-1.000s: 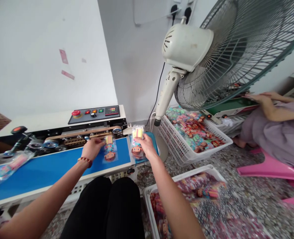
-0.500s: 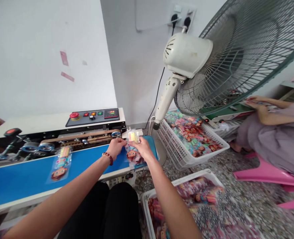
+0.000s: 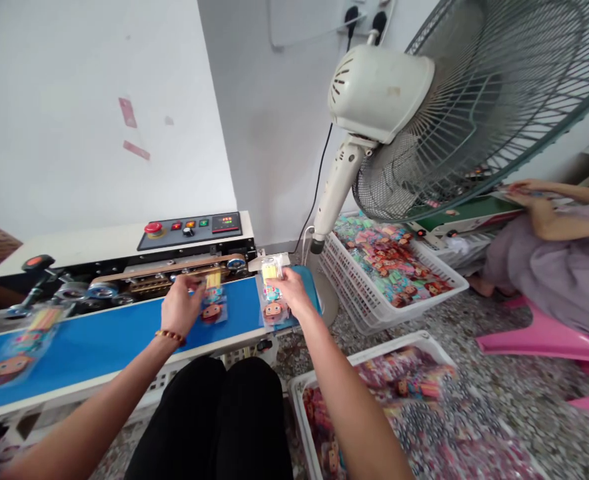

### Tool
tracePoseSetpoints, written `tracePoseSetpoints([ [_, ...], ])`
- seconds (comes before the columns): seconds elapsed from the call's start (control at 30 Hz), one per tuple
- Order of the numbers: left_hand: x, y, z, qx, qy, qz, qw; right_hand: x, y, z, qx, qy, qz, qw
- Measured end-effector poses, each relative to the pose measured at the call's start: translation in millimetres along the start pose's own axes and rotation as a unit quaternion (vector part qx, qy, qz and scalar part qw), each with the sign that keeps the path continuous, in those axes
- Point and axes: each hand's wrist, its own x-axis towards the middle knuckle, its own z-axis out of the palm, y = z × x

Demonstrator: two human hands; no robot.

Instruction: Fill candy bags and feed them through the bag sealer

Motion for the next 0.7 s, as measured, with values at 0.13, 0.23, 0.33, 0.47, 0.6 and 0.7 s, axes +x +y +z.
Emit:
tracePoseSetpoints([
  [0.13, -13.5, 37.4, 19.8, -0.086, -0.126, 0.068, 0.986, 0.2, 0.3, 3.2, -0.037, -0.004, -0.019, 0.999],
  [0.23, -7.9, 66.2, 46.6, -0.209, -0.218, 0.007, 0.953, 0.4, 0.8, 4.0, -0.054, 0.006, -0.025, 0.998],
  [0.33, 0.9, 76.8, 62.7, -0.288, -0.22, -0.07, 0.929, 0.9, 2.4, 2.6, -0.055, 0.021, -0.019, 0.998],
  [0.47, 3.2, 73.0, 63.9, -0.296, -0.234, -0.086, 0.922, 2.9, 4.9, 1.4, -0.057, 0.026, -0.007, 0.998],
  [0.6, 1.5, 69.7, 66.3, -0.27, -0.23, -0.077, 0.932, 4.3, 4.5, 3.7, -0.092, 0.052, -0.004, 0.994],
  [0.7, 7.0, 67.5, 73.3, -0.242, -0.215, -0.079, 0.943, 0.9, 1.0, 3.8, -0.118, 0.07, -0.014, 0.99],
])
